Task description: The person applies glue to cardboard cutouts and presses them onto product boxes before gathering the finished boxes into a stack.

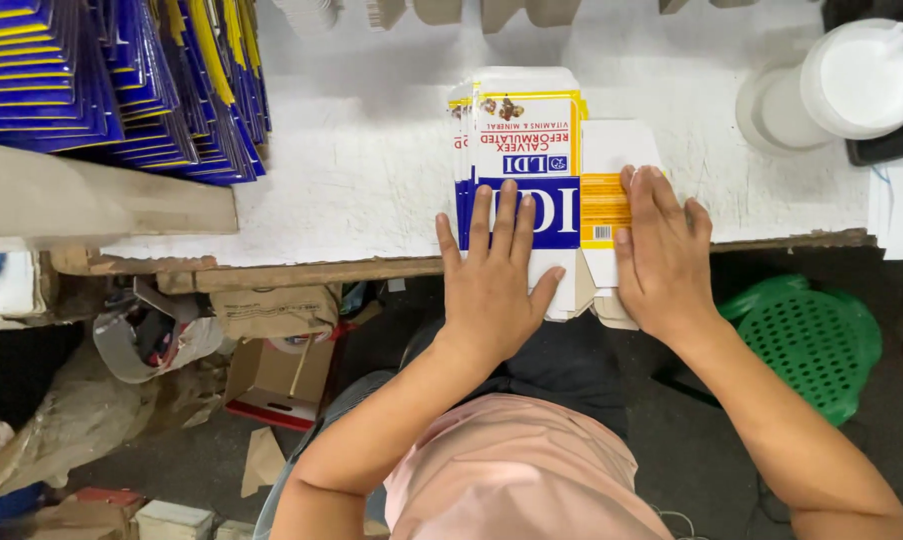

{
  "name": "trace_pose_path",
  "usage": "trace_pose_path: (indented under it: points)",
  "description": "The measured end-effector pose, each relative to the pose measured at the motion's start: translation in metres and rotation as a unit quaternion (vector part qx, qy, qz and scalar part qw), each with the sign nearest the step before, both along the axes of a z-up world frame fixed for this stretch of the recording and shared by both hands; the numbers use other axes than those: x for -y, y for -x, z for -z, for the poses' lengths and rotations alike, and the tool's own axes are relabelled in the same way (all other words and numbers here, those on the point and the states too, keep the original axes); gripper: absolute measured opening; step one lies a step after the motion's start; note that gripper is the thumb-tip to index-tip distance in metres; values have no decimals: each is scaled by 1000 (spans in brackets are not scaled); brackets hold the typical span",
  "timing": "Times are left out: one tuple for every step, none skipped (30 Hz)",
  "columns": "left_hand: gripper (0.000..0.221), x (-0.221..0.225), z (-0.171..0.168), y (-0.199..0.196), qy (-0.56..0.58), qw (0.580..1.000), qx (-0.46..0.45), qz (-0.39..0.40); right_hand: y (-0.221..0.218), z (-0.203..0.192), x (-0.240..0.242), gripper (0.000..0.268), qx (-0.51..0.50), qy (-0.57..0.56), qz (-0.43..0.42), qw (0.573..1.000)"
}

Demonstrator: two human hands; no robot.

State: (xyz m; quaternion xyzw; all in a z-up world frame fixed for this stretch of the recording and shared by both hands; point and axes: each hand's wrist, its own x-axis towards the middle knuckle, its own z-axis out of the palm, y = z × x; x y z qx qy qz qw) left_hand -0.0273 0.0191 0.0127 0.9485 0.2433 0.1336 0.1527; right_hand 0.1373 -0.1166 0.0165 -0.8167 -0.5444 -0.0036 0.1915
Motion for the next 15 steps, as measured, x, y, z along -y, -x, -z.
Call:
trace_pose_path:
  points:
    - [82,0,-4,-3,11,1000,-27,8,0,1,2,57,3,7,4,1000]
    - [83,0,-7,-5,21,998,-53,16,0,2,5,58,7,14,7,1000]
    - [83,0,-9,-14,23,998,-54,18,1,1,7,58,7,15,10,1000]
    - [77,0,-12,-21,26,995,-87,35,2,1,8,58,6,12,8,1000]
    - [72,-3,-15,-29,25,991,-121,45,1,1,4,58,6,4,0,1000]
    - [72,1,-9,-28,23,992,-120,41,-2,5,6,58,7,1,-4,1000]
    - [69,5,-2,-32,35,998,-19,41,-9,8,8,60,-25,-28,-13,999]
    - [68,9,5,-37,46,995,83,43,-16,11,10,63,-57,-58,-22,996]
    - [68,10,6,-37,48,994,81,48,-25,15,15,63,-58,-56,-16,997]
    - [68,11,7,-38,46,995,78,41,-34,19,21,66,-303,-134,-7,944]
    - [68,12,9,-37,45,996,74,34,-41,24,28,70,-525,-206,5,826]
    - [68,13,9,-35,48,995,72,40,-45,19,36,70,-525,-208,12,825]
    - [69,12,9,-35,43,996,68,40,-52,14,41,63,-589,-254,14,767]
    - [70,11,8,-36,39,996,63,40,-58,8,47,58,-648,-299,15,701]
    - [70,10,7,-37,36,996,67,45,-60,6,50,58,-644,-303,16,702]
